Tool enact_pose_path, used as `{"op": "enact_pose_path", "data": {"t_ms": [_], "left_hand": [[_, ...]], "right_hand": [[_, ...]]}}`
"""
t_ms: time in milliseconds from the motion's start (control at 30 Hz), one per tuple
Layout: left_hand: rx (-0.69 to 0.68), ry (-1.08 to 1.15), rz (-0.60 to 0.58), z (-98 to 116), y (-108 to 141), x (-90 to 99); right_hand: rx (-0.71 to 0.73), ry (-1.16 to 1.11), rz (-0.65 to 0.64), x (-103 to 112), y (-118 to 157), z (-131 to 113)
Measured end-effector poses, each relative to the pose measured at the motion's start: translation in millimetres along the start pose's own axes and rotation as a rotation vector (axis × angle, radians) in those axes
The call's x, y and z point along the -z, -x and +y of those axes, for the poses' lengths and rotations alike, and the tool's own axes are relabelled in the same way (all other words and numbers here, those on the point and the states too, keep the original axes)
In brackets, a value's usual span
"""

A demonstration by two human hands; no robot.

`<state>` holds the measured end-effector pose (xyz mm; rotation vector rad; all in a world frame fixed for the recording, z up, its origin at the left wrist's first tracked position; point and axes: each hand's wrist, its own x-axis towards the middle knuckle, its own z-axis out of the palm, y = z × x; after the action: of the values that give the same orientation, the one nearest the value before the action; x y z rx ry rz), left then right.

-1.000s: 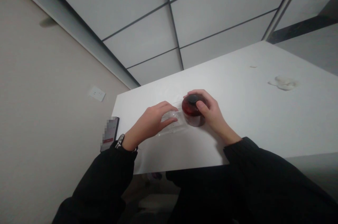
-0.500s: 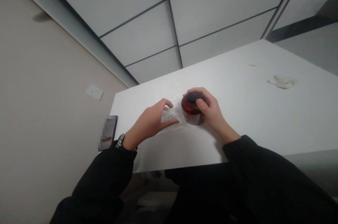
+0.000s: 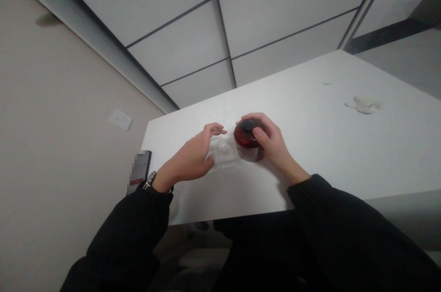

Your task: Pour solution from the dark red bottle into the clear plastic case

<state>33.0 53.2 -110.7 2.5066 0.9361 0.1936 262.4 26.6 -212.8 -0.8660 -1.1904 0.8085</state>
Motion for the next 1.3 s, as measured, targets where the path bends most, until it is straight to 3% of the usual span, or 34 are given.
{"op": "enact_pose_path", "data": {"t_ms": [200, 333, 400, 533, 600, 800, 1000, 1200, 1300], "left_hand": [[0.207, -0.124, 0.001, 2.2, -3.2, -1.9], [0.039, -0.123, -0.054, 1.8, -2.8, -0.5], [0.036, -0.123, -0.061, 3.5, -2.4, -0.1], [0.282, -0.242, -0.029, 11.9, -4.8, -3.9], [0.34, -0.313, -0.028, 16.9, -5.4, -5.5], [0.152, -0.367, -0.068, 26.5, 0.0, -3.6], [0.371, -0.428, -0.023, 25.9, -4.1, -9.5], [0.249, -0.307, -0.005, 16.0, -0.6, -12.6], [0.304, -0.249, 0.059, 12.3, 0.9, -15.1]], "right_hand": [[0.007, -0.019, 0.0, 0.3, -0.2, 0.9], [0.01, -0.033, -0.008, 0.1, -0.4, 1.7], [0.009, -0.033, -0.01, 0.3, -0.5, 2.0], [-0.01, -0.029, -0.009, 0.5, -0.4, 2.7], [-0.02, -0.037, -0.014, 0.4, -0.2, 3.4], [-0.027, -0.053, -0.023, -0.1, -0.1, 4.7], [-0.005, -0.036, -0.005, 0.4, -0.1, 2.8], [0.011, -0.02, -0.013, 1.0, 0.6, 2.0], [0.018, -0.008, -0.003, 0.6, 0.4, 1.6]]}}
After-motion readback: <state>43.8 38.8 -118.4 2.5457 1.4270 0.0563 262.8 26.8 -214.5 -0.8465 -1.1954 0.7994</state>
